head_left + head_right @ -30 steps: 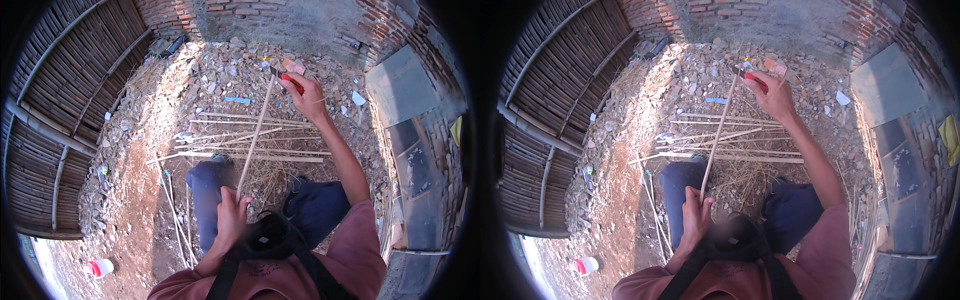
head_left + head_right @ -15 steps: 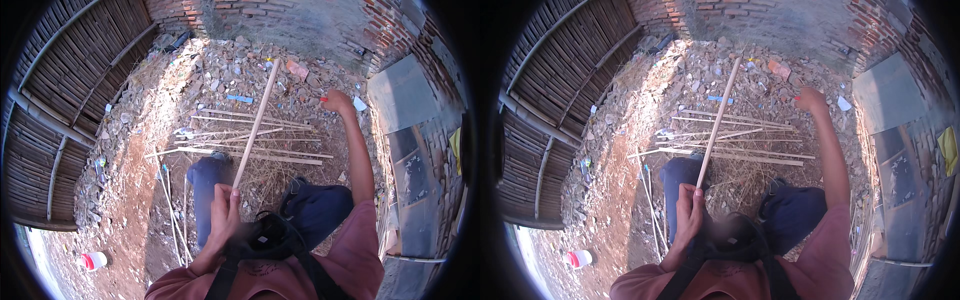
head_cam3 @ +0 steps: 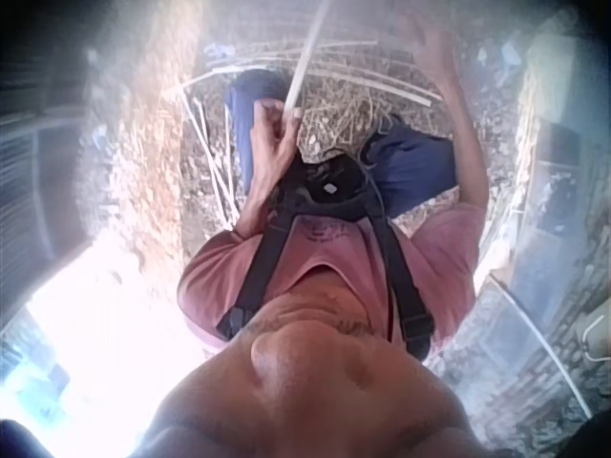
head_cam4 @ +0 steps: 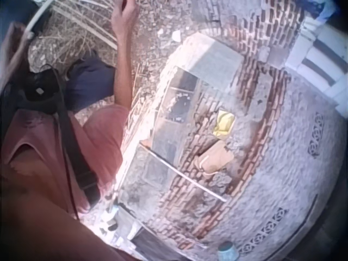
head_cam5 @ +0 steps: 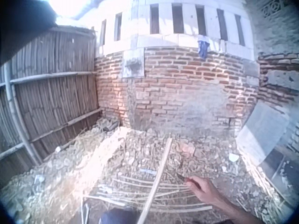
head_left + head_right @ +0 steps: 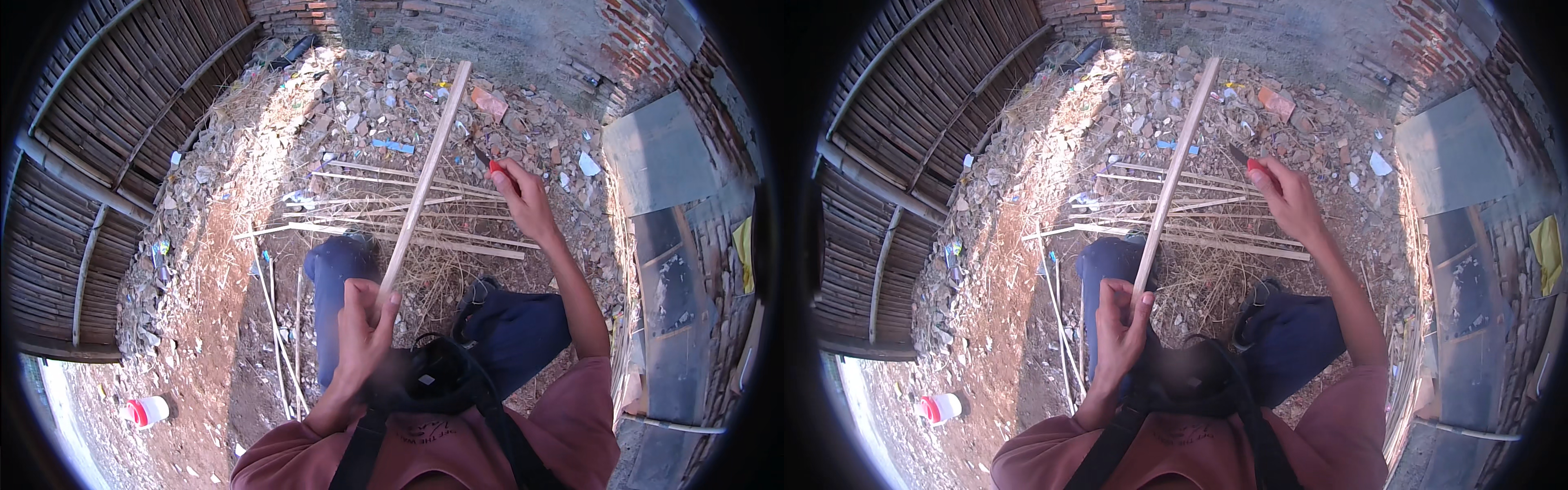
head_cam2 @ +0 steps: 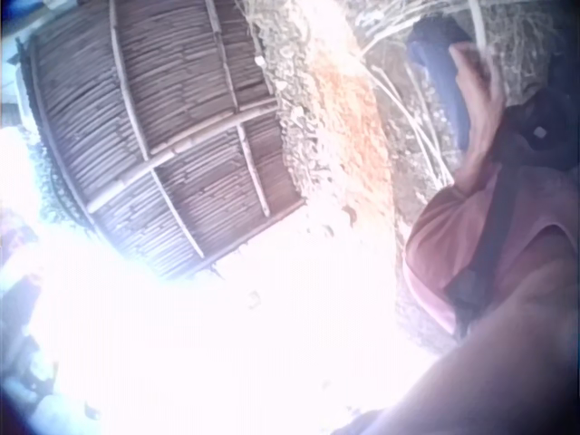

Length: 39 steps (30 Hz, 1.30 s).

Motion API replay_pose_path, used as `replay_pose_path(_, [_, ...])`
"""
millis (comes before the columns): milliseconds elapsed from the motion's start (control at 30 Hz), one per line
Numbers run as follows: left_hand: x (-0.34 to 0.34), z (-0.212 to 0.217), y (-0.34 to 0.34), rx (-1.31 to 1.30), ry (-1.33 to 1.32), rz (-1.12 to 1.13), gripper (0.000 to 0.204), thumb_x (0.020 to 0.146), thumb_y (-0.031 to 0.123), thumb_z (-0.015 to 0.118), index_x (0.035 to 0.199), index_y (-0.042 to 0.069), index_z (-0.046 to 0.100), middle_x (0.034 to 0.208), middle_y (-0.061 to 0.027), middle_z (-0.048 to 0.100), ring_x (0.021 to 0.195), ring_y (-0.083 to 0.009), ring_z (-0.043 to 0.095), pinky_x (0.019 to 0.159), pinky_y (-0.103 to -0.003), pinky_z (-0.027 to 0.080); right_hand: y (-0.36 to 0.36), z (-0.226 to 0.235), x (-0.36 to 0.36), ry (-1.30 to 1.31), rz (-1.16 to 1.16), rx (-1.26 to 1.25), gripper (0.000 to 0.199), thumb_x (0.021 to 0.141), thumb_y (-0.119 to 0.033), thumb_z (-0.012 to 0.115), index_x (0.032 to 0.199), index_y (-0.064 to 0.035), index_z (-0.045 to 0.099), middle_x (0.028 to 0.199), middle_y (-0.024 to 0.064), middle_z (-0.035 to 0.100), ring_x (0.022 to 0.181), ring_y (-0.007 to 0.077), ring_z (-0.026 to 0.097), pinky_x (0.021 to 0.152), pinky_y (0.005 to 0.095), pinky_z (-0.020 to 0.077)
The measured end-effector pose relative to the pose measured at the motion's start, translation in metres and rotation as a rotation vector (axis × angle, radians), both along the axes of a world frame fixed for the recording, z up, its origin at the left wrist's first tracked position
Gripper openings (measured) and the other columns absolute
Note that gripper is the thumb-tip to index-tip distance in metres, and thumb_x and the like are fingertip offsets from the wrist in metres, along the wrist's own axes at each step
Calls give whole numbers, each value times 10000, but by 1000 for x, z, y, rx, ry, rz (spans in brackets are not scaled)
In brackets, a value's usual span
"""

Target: The person shaves a thin wooden stick with a utility knife while sitting on the ground. They move the knife repeatedly along the length of the wood to smooth it.

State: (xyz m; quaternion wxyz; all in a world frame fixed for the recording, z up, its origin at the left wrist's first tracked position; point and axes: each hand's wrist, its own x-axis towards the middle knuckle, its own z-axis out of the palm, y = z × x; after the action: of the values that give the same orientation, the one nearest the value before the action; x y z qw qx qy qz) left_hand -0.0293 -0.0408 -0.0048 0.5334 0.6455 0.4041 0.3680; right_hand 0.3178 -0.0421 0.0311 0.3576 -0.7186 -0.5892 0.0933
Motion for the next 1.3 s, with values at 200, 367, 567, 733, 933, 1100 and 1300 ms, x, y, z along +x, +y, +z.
replay_pose_path(200, [1, 8, -3, -32, -35, -71, 461, 930, 41, 836, 1150, 57, 430, 806, 8, 615, 692, -7, 473, 588, -197, 368, -29, -21, -97, 175, 407, 203, 344, 1029, -357, 709, 1075, -18, 677, 785, 96, 679, 639, 206, 675, 569, 341, 503])
replay_pose_path(367, [1, 3, -4, -54, -144, -140, 576, 859, 9, 894, 1162, 77, 410, 855, -10, 639, 705, -7, 481, 595, -185, 371, -28, -33, -124, 21, 568, 337, 301, 956, -342, 785, 1023, -60, 709, 838, 73, 730, 703, 260, 742, 592, 369, 563])
replay_pose_path(567, [3, -2, -2, -193, -287, -188, 595, 867, -38, 862, 1189, 54, 370, 1046, -101, 664, 904, -102, 695, 725, -207, 567, -26, -36, -129, -106, 595, 423, 326, 909, -370, 801, 1052, -85, 737, 807, 41, 705, 643, 225, 708, 566, 362, 551])
replay_pose_path(733, [7, -2, -2, -256, -438, -169, 570, 886, -62, 828, 1170, 47, 346, 1200, -177, 605, 1030, -221, 750, 835, -267, 658, -29, -48, -134, -88, 573, 410, 312, 902, -350, 799, 1066, -90, 743, 788, 34, 695, 620, 223, 697, 543, 359, 540])
replay_pose_path(933, [10, 7, -7, -248, -424, -156, 493, 923, -32, 812, 1136, 27, 371, 1110, -160, 693, 1054, -152, 706, 882, -267, 610, -31, -46, -135, -70, 561, 443, 299, 893, -329, 804, 1070, -94, 747, 764, 25, 685, 608, 214, 694, 535, 351, 542])
replay_pose_path(1100, [13, 6, -7, -223, -405, -117, 489, 919, -2, 835, 1115, 41, 389, 1032, -110, 701, 976, -86, 671, 792, -229, 562, -35, -49, -136, -153, 505, 435, 318, 883, -343, 816, 1059, -86, 751, 760, 21, 692, 593, 201, 693, 526, 342, 544])
replay_pose_path(1300, [15, 6, -5, -177, -289, -55, 474, 911, 77, 872, 1037, 68, 415, 865, -13, 656, 810, -17, 540, 643, -199, 433, -34, -45, -141, -158, 446, 486, 350, 930, -399, 786, 1050, -73, 744, 749, 19, 685, 592, 198, 697, 522, 340, 546])
